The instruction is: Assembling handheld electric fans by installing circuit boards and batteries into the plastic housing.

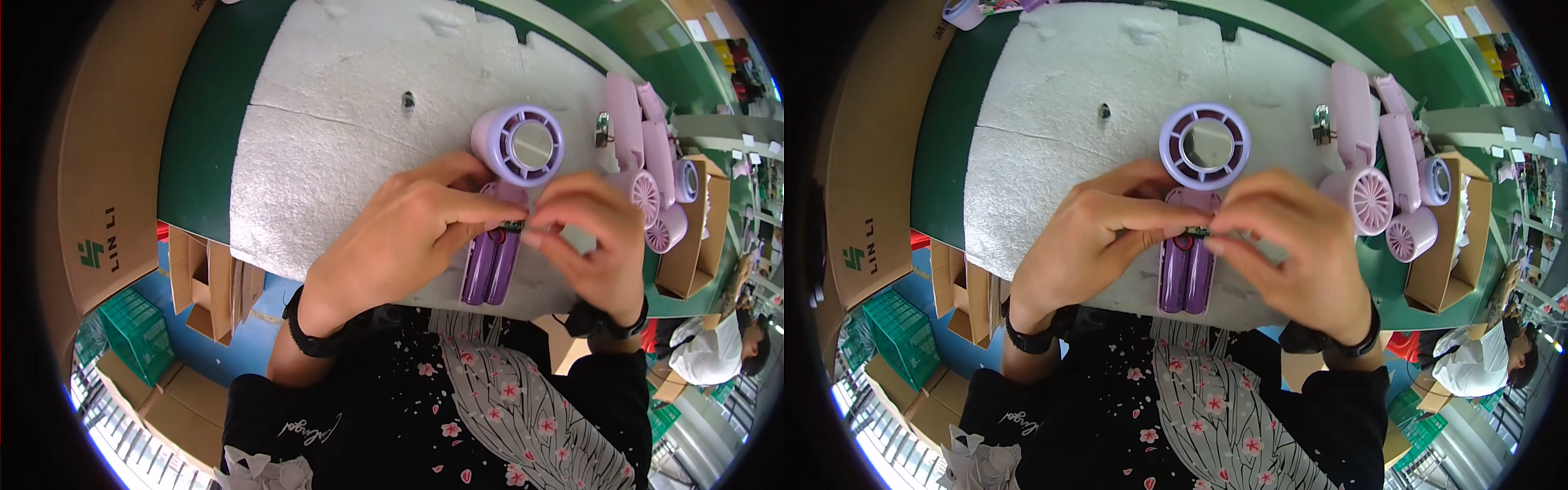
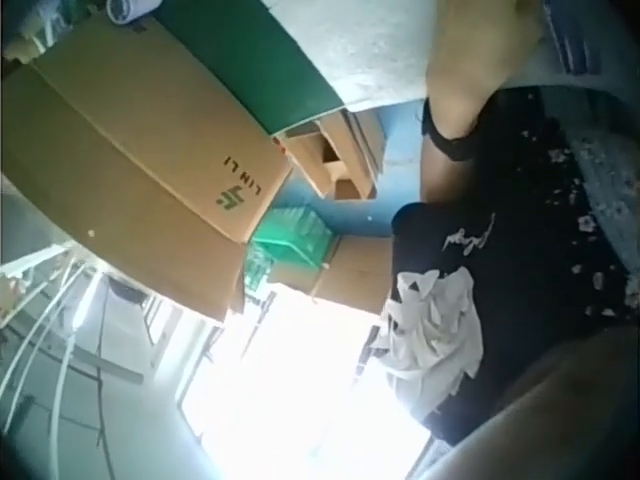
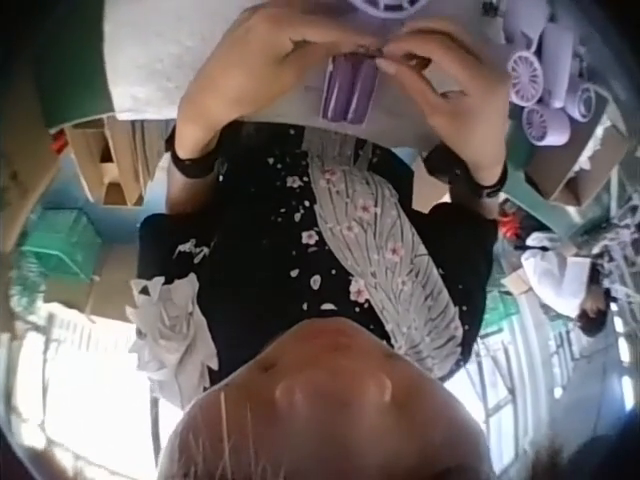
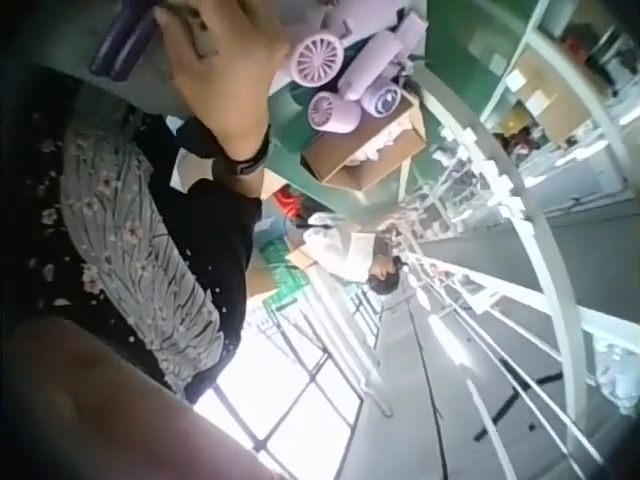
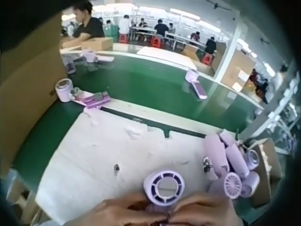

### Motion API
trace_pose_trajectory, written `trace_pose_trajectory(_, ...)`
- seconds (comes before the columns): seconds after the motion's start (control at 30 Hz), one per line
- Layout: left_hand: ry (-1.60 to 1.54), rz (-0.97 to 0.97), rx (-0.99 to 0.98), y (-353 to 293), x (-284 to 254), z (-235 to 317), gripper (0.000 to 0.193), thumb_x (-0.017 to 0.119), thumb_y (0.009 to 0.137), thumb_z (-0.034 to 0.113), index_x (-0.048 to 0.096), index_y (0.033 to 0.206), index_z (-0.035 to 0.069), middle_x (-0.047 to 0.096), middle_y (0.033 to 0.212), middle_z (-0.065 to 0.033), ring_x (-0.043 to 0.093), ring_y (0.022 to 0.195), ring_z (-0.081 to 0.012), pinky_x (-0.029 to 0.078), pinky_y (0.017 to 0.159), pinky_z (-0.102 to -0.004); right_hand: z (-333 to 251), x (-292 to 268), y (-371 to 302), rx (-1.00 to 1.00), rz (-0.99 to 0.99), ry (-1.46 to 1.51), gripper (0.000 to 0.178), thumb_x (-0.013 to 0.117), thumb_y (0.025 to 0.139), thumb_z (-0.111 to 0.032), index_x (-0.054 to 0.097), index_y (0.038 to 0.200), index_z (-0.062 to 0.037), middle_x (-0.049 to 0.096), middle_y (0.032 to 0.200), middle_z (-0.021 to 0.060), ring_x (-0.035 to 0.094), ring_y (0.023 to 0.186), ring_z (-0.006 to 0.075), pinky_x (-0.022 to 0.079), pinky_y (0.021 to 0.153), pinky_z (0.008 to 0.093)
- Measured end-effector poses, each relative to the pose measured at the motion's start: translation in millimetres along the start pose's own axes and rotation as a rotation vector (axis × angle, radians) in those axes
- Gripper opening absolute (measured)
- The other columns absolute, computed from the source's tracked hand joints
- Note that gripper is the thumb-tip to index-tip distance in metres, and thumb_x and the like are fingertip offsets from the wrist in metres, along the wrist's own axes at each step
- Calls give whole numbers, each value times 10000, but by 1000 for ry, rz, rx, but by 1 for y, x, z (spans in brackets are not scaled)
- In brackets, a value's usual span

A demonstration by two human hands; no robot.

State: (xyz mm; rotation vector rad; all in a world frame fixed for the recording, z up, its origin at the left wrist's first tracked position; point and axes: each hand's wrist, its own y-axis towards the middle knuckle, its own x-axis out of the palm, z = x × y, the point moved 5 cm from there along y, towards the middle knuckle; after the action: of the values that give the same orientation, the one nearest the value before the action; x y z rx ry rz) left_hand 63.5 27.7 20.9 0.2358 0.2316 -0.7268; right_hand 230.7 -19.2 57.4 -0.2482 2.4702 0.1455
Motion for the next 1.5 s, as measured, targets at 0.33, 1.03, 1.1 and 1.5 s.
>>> trace_pose_trajectory(0.33,33,-20,13,-7,3,-7,266,664,845,-28,740,1081,69,661,1082,-165,691,960,-312,568,800,-349,-14,34,-23,-343,-33,-310,388,839,672,-60,692,1017,39,608,1089,125,635,844,278,554,727,358)
trace_pose_trajectory(1.03,-10,270,86,-20,5,-25,335,682,840,-25,717,1148,102,611,1213,-171,671,840,-240,572,724,-340,2,20,67,-37,40,-633,644,800,722,-153,557,1249,126,560,1312,265,546,1176,414,462,1006,439)
trace_pose_trajectory(1.1,1,259,117,-18,3,-23,315,680,842,-21,720,1132,95,616,1207,-166,670,845,-244,569,717,-335,28,2,99,-27,56,-658,624,768,766,-188,550,1259,127,557,1311,289,545,1183,436,450,1022,434)
trace_pose_trajectory(1.5,-31,229,192,-27,18,-30,269,699,821,13,729,1076,93,652,1130,-152,658,852,-287,554,761,-368,178,-122,226,-22,19,-911,462,734,801,-203,603,1161,55,648,1124,263,630,1054,401,500,929,461)
